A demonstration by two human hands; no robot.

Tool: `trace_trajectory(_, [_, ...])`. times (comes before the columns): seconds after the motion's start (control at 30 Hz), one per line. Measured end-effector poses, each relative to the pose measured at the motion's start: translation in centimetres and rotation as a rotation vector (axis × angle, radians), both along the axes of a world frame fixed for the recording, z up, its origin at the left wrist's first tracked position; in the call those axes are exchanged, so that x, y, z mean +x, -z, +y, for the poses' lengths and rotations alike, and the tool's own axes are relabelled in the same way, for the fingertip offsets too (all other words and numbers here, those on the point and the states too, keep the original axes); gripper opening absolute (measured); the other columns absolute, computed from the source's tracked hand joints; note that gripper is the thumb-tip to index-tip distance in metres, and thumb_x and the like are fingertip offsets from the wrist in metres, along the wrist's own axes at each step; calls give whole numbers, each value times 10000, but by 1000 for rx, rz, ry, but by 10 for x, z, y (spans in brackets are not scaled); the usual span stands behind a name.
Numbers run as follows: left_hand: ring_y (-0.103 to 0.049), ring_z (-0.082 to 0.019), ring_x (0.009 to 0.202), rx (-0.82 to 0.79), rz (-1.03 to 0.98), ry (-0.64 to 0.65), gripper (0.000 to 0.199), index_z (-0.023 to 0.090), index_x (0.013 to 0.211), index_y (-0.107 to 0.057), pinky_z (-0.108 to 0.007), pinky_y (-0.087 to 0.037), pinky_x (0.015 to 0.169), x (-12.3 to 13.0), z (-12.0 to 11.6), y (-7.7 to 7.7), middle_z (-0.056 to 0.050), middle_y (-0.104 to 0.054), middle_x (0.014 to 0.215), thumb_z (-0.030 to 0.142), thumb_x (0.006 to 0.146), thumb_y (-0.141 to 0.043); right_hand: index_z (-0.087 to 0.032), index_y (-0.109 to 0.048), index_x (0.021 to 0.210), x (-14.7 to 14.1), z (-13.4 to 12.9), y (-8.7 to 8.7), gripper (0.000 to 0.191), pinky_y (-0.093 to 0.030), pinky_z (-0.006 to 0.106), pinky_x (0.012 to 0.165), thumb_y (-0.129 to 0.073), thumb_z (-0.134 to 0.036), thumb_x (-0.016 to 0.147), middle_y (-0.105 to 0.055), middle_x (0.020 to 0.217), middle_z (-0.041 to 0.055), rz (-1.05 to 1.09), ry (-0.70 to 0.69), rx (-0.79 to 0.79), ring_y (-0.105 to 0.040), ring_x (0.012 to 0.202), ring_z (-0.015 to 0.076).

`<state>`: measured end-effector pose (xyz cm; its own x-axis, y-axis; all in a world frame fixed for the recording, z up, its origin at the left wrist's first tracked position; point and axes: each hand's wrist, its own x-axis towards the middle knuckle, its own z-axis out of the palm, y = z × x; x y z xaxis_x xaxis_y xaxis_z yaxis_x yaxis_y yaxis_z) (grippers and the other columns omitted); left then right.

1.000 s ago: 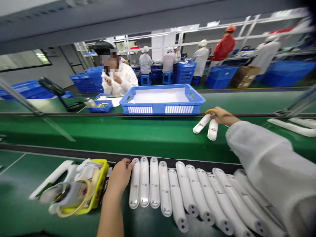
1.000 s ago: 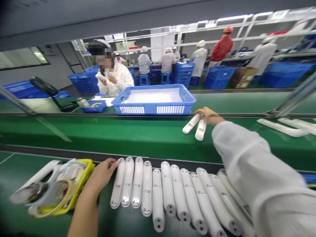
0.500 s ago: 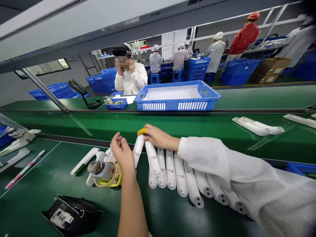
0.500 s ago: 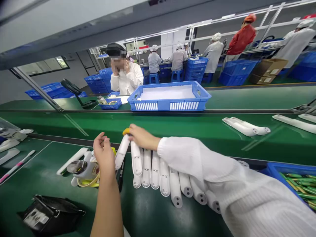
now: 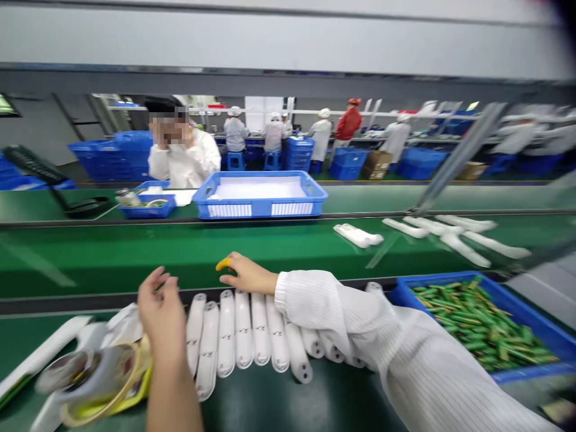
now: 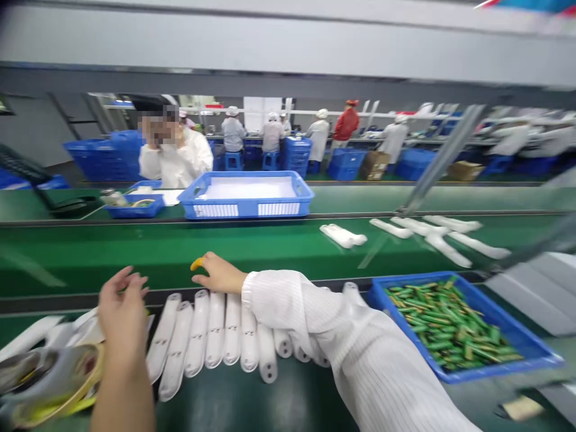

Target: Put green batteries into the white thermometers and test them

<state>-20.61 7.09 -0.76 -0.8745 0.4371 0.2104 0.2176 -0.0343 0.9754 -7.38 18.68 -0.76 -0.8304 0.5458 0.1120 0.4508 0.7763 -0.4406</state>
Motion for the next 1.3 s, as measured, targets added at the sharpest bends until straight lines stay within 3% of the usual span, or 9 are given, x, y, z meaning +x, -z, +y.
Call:
trace_trajectory(0.17, [-598, -165, 879, 54, -167, 69, 435, 183, 1131, -601, -392, -460, 916, 13, 8, 2, -30, -582, 972, 286, 709, -587, -163, -521, 1200, 122, 75, -16, 329, -434, 431, 925, -515, -313, 907, -486, 1263, 95, -184, 629, 179, -498, 1115, 223])
trace_trajectory(0.27, [-602, -173, 877, -8, -170, 121, 424, 222, 1131, -611, -430, -438, 946, 21, 8, 1, -27, -605, 979, 283, 712, -594, -160, -509, 1220, 201, 110, -17, 354, -428, 471, 932, -528, -314, 901, -470, 1291, 103, -322, 984, 209, -490, 1136, 244])
trace_trajectory(0.4, [-610, -221, 945, -94, -161, 138, 420, 244, 1152, -603, -472, -427, 951, 26, 7, -1, -46, -629, 986, 311, 738, -577, -150, -519, 1203, 269, 139, -4, 368, -460, 444, 890, -537, -351, 895, -514, 1231, 100, -495, 1208, 104, -535, 1067, 225])
trace_trajectory(0.63, [-612, -260, 988, -169, -126, 143, 401, 254, 1144, -609, -498, -419, 954, 26, 7, -1, -56, -646, 979, 363, 762, -553, -149, -520, 1199, 292, 163, 25, 358, -486, 417, 853, -536, -342, 898, -539, 1189, 93, -611, 1152, 20, -558, 1023, 209])
trace_trajectory(0.87, [-613, -265, 991, -160, -126, 157, 408, 235, 1137, -619, -495, -422, 953, 29, 7, -2, -65, -645, 957, 341, 750, -547, -140, -545, 1158, 279, 152, 21, 323, -491, 408, 848, -541, -329, 896, -552, 1169, 90, -598, 1008, 103, -564, 1013, 202])
trace_trajectory(1.0, [-614, -259, 985, -157, -151, 160, 405, 223, 1128, -629, -497, -420, 960, 29, 9, -3, -63, -645, 942, 323, 743, -550, -133, -549, 1151, 267, 135, 6, 323, -489, 407, 849, -545, -329, 894, -558, 1157, 92, -568, 936, 173, -566, 1008, 202])
trace_trajectory(1.1, [-618, -236, 957, -51, -138, 146, 385, 196, 1077, -650, -458, -444, 951, 25, 12, 2, -53, -636, 905, 327, 722, -577, -132, -555, 1131, 259, 113, -15, 311, -467, 419, 872, -546, -330, 891, -550, 1163, 91, -510, 846, 240, -550, 1028, 206])
trace_trajectory(1.2, [-626, -206, 906, 24, -97, 141, 364, 169, 1031, -659, -417, -474, 922, 22, 16, 9, -43, -626, 870, 308, 704, -581, -105, -579, 1030, 254, 72, -43, 327, -424, 422, 907, -648, -329, 802, -544, 1133, 114, -400, 710, 298, -514, 1051, 235])
trace_trajectory(1.3, [-631, -184, 850, 12, -59, 165, 357, 166, 1018, -658, -398, -496, 886, 22, 19, 12, -36, -626, 861, 311, 703, -569, -111, -575, 946, 257, 8, -65, 394, -412, 373, 919, -761, -305, 658, -529, 1119, 144, -258, 536, 319, -493, 1039, 257])
